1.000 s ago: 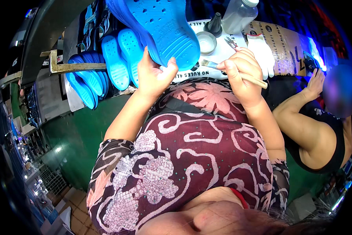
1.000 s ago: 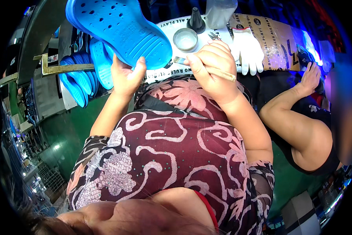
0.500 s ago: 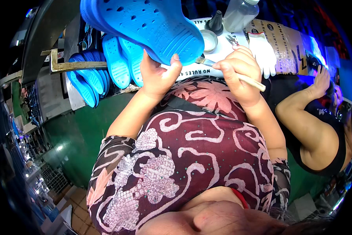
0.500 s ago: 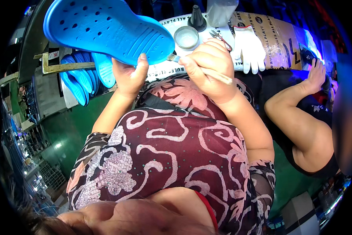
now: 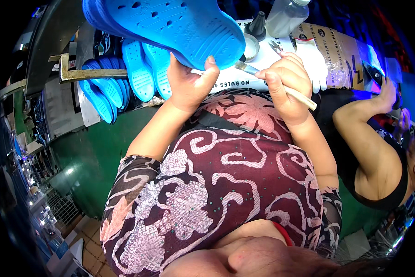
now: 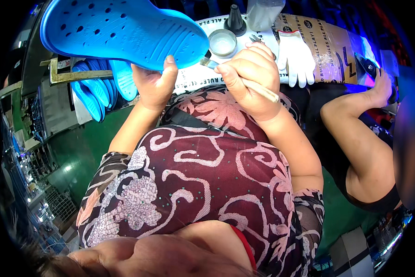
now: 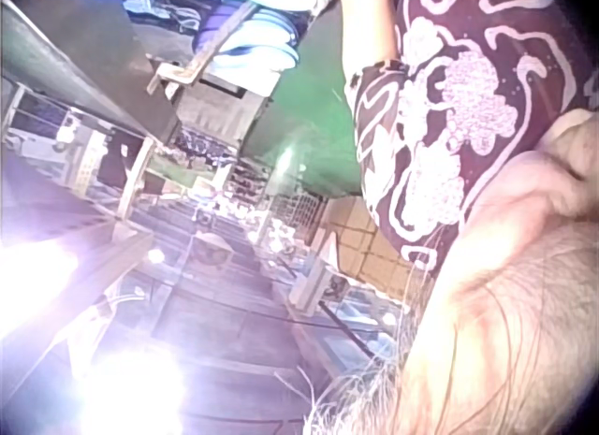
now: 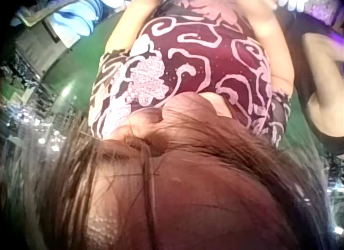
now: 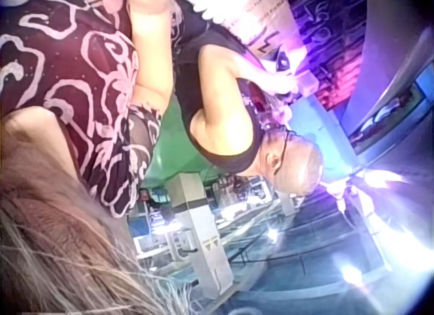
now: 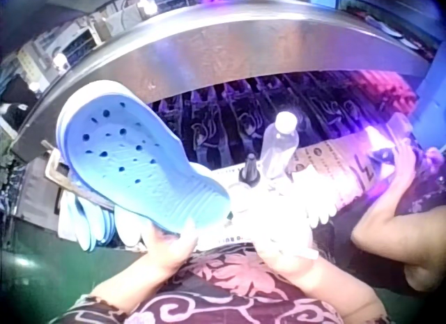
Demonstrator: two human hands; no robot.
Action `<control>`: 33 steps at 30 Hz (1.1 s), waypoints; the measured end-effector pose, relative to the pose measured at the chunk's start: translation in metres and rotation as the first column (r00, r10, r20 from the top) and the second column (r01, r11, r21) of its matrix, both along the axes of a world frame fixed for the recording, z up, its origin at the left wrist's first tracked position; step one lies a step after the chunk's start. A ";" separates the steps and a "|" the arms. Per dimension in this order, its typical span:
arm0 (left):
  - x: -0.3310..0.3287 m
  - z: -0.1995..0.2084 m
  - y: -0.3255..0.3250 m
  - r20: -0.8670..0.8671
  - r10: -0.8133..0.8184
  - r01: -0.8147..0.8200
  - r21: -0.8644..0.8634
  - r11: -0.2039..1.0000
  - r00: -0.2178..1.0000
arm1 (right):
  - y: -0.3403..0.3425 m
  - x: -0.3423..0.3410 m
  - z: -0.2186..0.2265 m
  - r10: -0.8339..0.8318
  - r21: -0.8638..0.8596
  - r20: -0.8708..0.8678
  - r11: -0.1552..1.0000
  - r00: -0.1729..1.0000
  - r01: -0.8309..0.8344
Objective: The person applies adhesive to the edges of shoe soles using a brush and a small container of liquid, handling blue shoe components one at a time and placing them back onto a conveyor belt.
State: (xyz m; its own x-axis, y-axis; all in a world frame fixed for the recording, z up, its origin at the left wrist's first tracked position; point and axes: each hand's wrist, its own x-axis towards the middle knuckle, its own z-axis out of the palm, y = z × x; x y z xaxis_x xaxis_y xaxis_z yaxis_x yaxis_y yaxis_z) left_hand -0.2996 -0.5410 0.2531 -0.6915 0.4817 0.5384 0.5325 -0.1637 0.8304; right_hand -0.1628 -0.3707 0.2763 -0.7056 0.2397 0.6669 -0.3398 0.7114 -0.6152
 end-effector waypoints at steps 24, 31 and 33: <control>0.015 0.173 0.140 0.554 -0.725 0.909 -0.181 0.376 0.410 | 0.019 0.068 -0.034 -0.495 -0.253 -0.060 0.848 0.867 0.466; 0.009 0.229 0.398 0.655 -0.750 0.477 0.633 0.610 0.090 | 0.013 0.072 -0.024 -0.460 -0.266 0.088 0.844 0.883 0.466; 0.019 0.227 0.392 0.581 -0.804 0.350 0.733 0.584 0.125 | 0.010 0.070 -0.032 -0.462 -0.287 0.092 0.836 0.882 0.468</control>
